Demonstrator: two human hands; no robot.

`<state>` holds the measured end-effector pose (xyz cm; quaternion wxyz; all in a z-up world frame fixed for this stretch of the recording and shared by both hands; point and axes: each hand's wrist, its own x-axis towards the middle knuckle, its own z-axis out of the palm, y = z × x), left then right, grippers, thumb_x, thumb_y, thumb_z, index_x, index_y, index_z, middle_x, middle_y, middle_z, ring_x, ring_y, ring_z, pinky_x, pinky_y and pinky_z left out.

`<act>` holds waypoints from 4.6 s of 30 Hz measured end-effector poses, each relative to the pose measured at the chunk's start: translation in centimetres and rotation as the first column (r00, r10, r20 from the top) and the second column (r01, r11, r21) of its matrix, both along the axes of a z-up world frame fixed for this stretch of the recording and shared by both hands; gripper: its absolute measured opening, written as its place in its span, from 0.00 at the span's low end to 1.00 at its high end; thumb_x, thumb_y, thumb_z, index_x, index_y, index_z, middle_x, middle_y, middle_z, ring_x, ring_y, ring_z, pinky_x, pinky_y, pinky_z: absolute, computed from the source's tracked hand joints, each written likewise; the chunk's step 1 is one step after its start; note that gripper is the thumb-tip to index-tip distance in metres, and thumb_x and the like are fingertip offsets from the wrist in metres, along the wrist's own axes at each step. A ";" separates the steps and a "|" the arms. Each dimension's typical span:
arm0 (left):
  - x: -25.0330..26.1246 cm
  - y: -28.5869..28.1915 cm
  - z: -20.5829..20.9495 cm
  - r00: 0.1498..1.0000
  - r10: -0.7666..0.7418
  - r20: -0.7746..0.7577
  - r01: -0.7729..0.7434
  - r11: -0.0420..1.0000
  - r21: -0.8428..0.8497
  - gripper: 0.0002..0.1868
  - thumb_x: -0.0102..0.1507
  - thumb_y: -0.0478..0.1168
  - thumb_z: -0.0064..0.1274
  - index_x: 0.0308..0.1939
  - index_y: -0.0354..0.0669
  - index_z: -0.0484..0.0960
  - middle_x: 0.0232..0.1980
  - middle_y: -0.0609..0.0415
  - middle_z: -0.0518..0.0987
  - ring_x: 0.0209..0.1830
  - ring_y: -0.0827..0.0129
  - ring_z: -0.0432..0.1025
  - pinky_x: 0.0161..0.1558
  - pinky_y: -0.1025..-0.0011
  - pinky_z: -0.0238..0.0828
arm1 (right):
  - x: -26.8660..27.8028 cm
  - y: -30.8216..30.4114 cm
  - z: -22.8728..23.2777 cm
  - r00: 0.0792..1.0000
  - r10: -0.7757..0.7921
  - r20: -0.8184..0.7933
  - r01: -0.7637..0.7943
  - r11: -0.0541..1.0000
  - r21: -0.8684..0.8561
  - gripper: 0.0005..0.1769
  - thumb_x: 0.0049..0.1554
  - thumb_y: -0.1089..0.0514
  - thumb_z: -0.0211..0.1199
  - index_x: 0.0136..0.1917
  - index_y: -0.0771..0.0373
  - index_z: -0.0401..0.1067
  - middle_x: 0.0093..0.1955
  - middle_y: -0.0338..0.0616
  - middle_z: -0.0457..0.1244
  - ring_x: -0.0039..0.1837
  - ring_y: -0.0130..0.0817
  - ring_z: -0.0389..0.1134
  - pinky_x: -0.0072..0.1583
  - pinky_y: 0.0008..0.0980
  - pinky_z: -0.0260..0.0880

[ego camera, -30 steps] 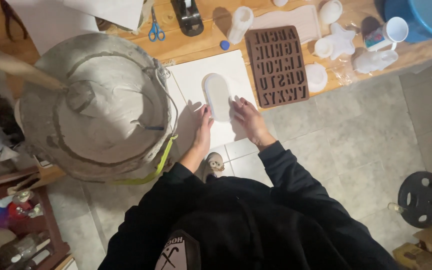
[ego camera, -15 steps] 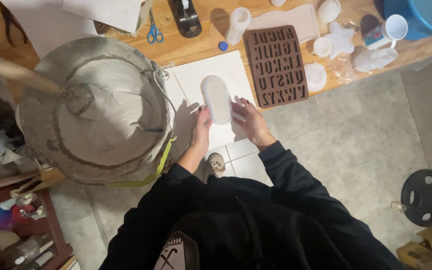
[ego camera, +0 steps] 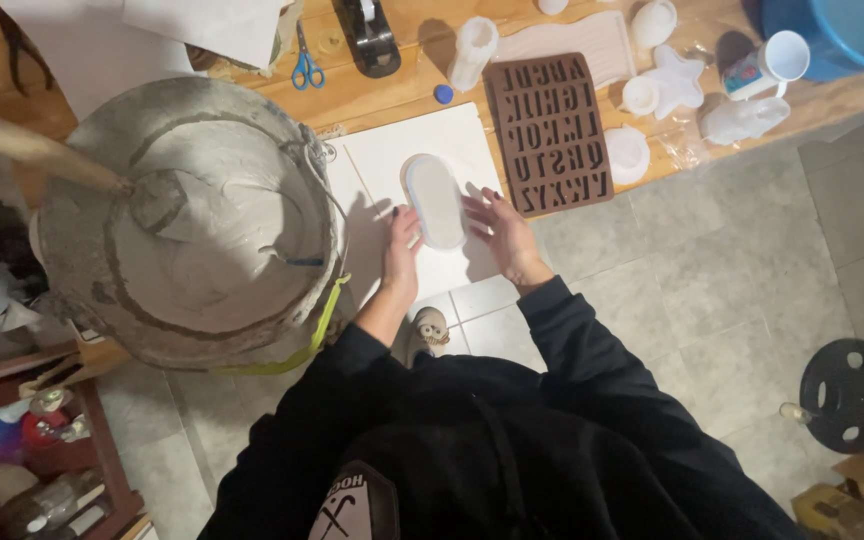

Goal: Filling silicone molds with a plaster or cement mixture using a spoon.

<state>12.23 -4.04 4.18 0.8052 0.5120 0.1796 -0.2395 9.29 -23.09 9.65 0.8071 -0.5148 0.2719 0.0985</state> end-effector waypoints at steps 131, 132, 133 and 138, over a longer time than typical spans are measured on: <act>8.3 0.0 5.5 0.632 -0.637 0.441 -0.209 0.408 0.889 0.62 0.42 0.42 0.74 0.76 0.37 0.57 0.59 0.40 0.71 0.60 0.43 0.63 0.64 0.53 0.62 | 14.7 -3.9 3.2 0.366 0.928 -0.076 -0.261 0.024 -0.965 0.65 0.38 0.58 0.79 0.82 0.65 0.47 0.72 0.55 0.57 0.68 0.58 0.56 0.72 0.45 0.57; 8.2 0.1 6.2 0.628 -0.640 0.442 -0.212 0.405 0.889 0.64 0.41 0.42 0.75 0.77 0.36 0.56 0.60 0.38 0.70 0.60 0.43 0.63 0.64 0.52 0.61 | 14.6 -3.9 3.7 0.360 0.930 -0.075 -0.262 0.024 -0.965 0.66 0.38 0.57 0.79 0.82 0.66 0.46 0.72 0.55 0.58 0.67 0.58 0.56 0.73 0.45 0.56; 8.1 0.3 6.4 0.628 -0.641 0.442 -0.213 0.404 0.890 0.64 0.41 0.42 0.75 0.77 0.36 0.56 0.60 0.38 0.70 0.60 0.43 0.63 0.64 0.52 0.61 | 14.5 -3.8 4.3 0.361 0.930 -0.073 -0.262 0.025 -0.965 0.66 0.38 0.57 0.79 0.82 0.66 0.46 0.72 0.55 0.58 0.67 0.58 0.56 0.73 0.45 0.56; 8.0 0.3 3.7 0.615 -0.627 0.478 -0.250 0.420 0.872 0.66 0.37 0.43 0.76 0.74 0.34 0.54 0.64 0.35 0.68 0.63 0.41 0.61 0.65 0.52 0.58 | 14.3 -3.7 3.5 0.330 0.939 -0.103 -0.215 -0.031 -0.976 0.70 0.31 0.56 0.83 0.79 0.64 0.47 0.73 0.61 0.54 0.67 0.62 0.54 0.69 0.49 0.54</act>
